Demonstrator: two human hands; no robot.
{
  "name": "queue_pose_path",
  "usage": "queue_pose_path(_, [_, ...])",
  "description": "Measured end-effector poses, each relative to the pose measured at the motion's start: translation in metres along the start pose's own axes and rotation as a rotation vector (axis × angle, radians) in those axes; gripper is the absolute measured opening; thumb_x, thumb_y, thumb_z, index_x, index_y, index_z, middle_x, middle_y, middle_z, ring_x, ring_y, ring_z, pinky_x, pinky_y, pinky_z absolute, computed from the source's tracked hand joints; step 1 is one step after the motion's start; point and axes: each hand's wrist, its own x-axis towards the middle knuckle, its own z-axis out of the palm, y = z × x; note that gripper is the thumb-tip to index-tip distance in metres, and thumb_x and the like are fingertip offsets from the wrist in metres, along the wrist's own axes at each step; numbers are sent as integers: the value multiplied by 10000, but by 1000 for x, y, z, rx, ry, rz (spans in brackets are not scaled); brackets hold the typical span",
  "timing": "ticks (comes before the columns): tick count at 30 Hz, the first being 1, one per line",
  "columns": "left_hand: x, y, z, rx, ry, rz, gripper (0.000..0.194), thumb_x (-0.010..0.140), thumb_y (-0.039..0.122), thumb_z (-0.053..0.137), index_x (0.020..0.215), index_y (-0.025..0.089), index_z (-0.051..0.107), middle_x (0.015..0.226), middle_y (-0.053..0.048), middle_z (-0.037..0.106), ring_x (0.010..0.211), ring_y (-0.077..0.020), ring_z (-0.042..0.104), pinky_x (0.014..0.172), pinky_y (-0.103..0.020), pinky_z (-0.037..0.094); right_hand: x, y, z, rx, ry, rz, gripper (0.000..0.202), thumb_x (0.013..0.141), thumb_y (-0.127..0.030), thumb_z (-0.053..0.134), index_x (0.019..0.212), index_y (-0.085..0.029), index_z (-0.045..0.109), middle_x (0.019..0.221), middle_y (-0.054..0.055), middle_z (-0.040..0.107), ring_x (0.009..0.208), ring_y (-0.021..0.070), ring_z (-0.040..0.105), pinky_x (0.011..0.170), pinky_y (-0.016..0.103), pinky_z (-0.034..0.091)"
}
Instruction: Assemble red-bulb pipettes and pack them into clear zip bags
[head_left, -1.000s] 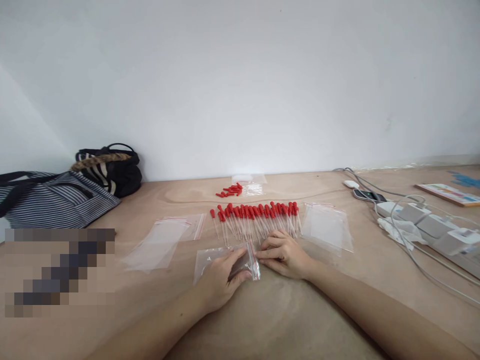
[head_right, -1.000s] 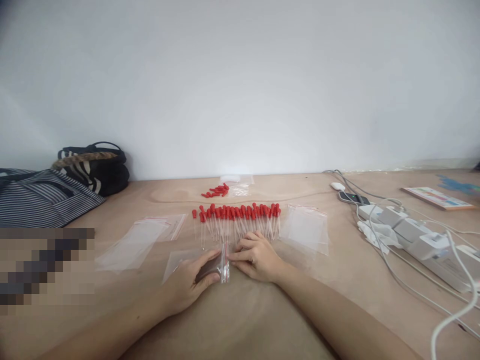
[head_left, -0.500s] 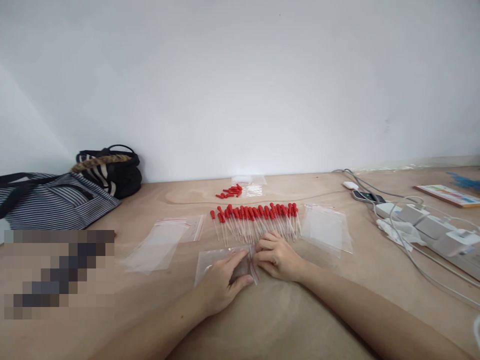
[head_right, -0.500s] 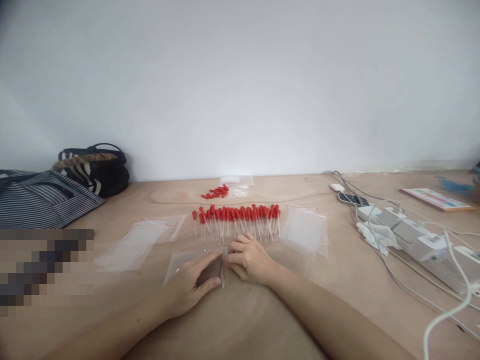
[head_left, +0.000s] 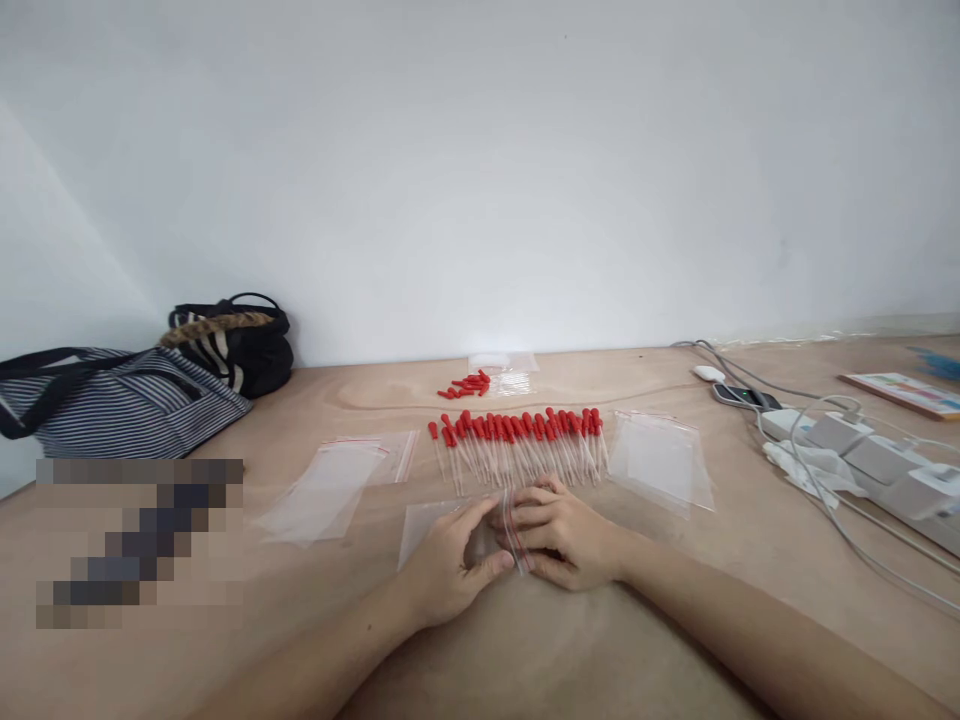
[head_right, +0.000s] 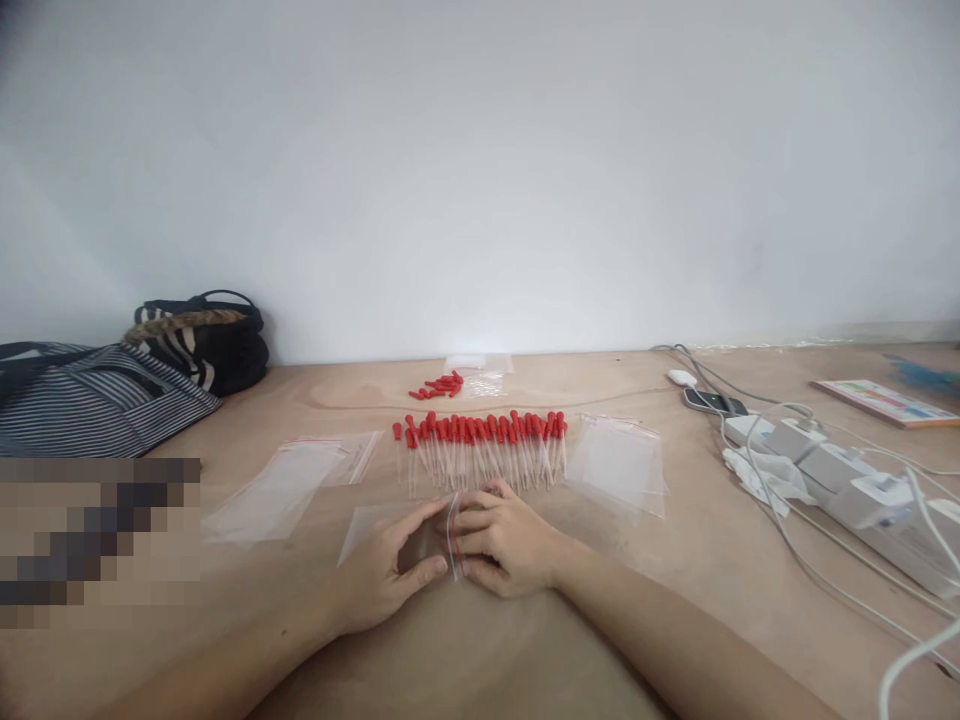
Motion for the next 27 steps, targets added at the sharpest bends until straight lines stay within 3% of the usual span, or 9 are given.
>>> queue_pose_path(6, [0,-2,-10,77,-18,-6,757,642,448,640,1285,204,324,1330,-111,377,1213,-294,332,975,-462,314,1,-2,-2,1,-53,-25,200,821,-260,440,889,-214,622,1238,50,481,953,140,519,827,310,324])
queue_pose_path(11, [0,-1,-18,160,-8,11,732,619,420,668,1256,237,358,1253,-90,466,1137,-290,418,943,-457,340,1,1,-3,15,-81,-29,188,807,-253,452,823,-209,635,1267,55,452,912,147,543,833,329,333])
queue_pose_path(18, [1,-9,-6,97,46,34,567,691,369,621,1194,231,400,1139,-74,532,1044,-248,491,890,-406,391,-2,3,-4,230,18,34,212,746,-237,533,939,-191,608,1057,64,597,925,155,554,843,327,370])
queue_pose_path(20, [1,-11,-5,90,37,37,575,686,355,627,1198,234,395,1141,-73,528,1047,-250,485,891,-408,386,-5,11,-9,278,132,132,222,737,-258,551,938,-185,612,982,65,624,885,162,568,799,317,402])
queue_pose_path(22, [2,-11,-5,90,29,34,580,688,351,624,1206,237,389,1152,-73,522,1053,-253,477,895,-414,378,-10,26,-17,248,289,327,157,745,-270,542,841,-184,630,844,58,646,790,163,579,722,303,426])
queue_pose_path(25, [2,-10,-6,97,23,23,588,686,348,625,1211,237,384,1155,-69,520,1055,-255,471,892,-416,377,-18,57,-29,70,518,791,110,721,-266,530,679,-182,587,673,31,620,657,160,565,613,280,418])
queue_pose_path(27, [2,-9,-7,107,17,9,588,679,337,630,1204,231,389,1145,-71,523,1048,-257,473,885,-415,382,-23,76,-34,-17,522,1035,110,670,-285,569,664,-178,546,647,25,601,636,161,559,581,265,404])
